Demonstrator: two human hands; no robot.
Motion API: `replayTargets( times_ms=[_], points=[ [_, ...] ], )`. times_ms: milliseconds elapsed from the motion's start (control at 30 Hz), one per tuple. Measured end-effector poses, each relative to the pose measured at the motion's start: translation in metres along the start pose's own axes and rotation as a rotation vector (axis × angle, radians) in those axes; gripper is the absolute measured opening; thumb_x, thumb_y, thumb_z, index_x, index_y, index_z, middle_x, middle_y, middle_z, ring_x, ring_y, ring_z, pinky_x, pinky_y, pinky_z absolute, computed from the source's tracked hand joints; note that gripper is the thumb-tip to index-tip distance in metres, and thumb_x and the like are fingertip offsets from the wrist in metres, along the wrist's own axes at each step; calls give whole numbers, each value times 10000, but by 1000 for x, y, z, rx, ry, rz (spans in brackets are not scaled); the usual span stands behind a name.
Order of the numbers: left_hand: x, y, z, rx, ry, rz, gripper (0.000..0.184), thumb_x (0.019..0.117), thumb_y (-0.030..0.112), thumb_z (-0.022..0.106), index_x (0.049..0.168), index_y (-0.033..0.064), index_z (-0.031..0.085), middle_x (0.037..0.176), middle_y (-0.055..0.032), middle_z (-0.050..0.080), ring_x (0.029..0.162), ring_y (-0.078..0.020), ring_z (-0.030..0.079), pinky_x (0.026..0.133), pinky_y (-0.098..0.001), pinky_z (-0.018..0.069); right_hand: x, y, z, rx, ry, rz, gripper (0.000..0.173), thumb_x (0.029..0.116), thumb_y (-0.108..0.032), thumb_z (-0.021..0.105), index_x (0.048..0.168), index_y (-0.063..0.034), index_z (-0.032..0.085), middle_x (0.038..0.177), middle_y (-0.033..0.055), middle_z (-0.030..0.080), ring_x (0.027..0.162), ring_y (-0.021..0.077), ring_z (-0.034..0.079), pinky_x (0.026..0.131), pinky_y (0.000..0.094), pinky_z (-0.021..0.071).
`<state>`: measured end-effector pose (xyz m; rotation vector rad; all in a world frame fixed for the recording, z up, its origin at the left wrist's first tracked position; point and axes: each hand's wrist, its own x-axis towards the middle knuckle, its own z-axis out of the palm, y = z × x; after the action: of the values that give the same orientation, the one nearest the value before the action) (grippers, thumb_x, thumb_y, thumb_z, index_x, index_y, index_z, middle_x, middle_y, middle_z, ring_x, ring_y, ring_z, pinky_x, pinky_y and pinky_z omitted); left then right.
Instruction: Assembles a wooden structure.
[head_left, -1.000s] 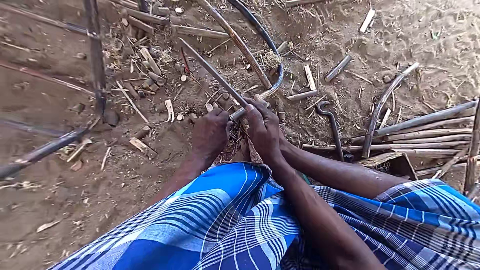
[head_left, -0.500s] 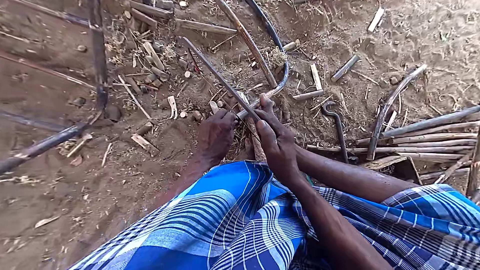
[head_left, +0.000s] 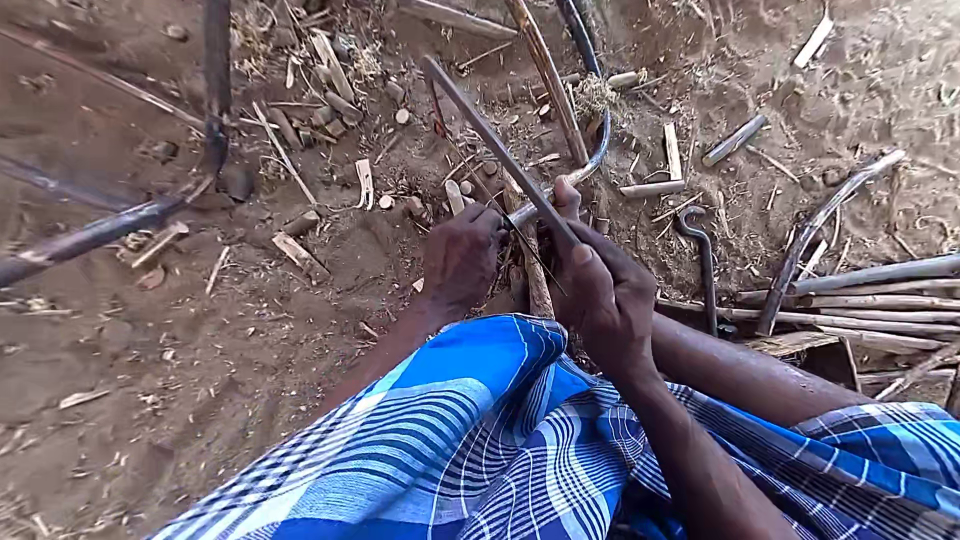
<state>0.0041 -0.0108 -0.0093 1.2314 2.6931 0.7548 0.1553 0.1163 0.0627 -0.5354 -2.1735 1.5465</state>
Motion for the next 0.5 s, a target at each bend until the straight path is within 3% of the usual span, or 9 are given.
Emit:
replayTargets(
  times_ms=[67,133,200,233,267,300,367,467,500],
  points=[
    [3,-6,-2,-19,-20,-41,183,1003,136,608,1041,7,731,1064,-196,726,934,-378,725,817,-578,580,14,-1,9,-52,14,-21,346,1063,-180,450,1246,-42,709,947,23,726,725,39,627,641,253,544],
    [9,-8,-4,-21,-20,-51,175,993,139,618,1011,1,724,1054,-198,726,948,-386,718,833,-600,565,27,-5,10,-51,-19,0,325,1062,-183,479,1251,-69,718,1081,37,759,966,56,703,831,277,587],
    [11,-7,-8,-4,-29,-60,163,996,131,624,998,0,722,1033,-195,725,940,-381,716,837,-587,561,34,0,10,1,-15,31,322,1065,-187,481,1239,-69,725,1078,46,753,948,67,697,818,290,578],
    [12,-7,-10,-1,-38,-61,161,999,129,628,1000,-1,723,1032,-194,724,942,-377,715,843,-582,561,35,4,11,29,17,52,325,1067,-190,474,1226,-67,730,1030,46,736,850,70,668,737,290,559],
    [13,-6,-11,8,-43,-63,158,998,130,635,997,-2,722,1032,-191,725,944,-374,715,846,-577,561,35,7,13,51,46,73,329,1069,-192,469,1223,-67,732,1043,52,731,866,78,662,747,297,554],
    [15,-6,-12,17,-49,-71,157,995,133,642,996,-3,722,1034,-191,724,948,-377,713,848,-583,559,35,10,14,58,53,83,332,1069,-191,465,1229,-73,732,1147,60,739,1049,93,681,898,315,563],
    [16,-8,-15,20,-70,-105,166,991,139,649,1013,-6,728,1042,-207,723,964,-401,709,866,-615,545,36,15,25,51,45,81,330,1072,-185,464,1239,-69,724,1242,83,718,1226,147,633,1041,367,517],
    [20,-16,-19,35,-79,-139,176,993,147,654,1019,-10,729,1040,-229,722,982,-437,700,877,-665,523,48,14,35,4,17,69,328,1072,-209,477,1243,-90,730,1106,81,752,1020,157,706,890,421,569],
    [18,-17,-20,47,-82,-144,175,993,150,653,1014,-6,730,1035,-227,721,979,-435,699,873,-666,523,46,13,36,20,-3,69,334,1076,-210,472,1261,-85,721,1105,86,754,1015,163,711,898,429,570]
  ],
)
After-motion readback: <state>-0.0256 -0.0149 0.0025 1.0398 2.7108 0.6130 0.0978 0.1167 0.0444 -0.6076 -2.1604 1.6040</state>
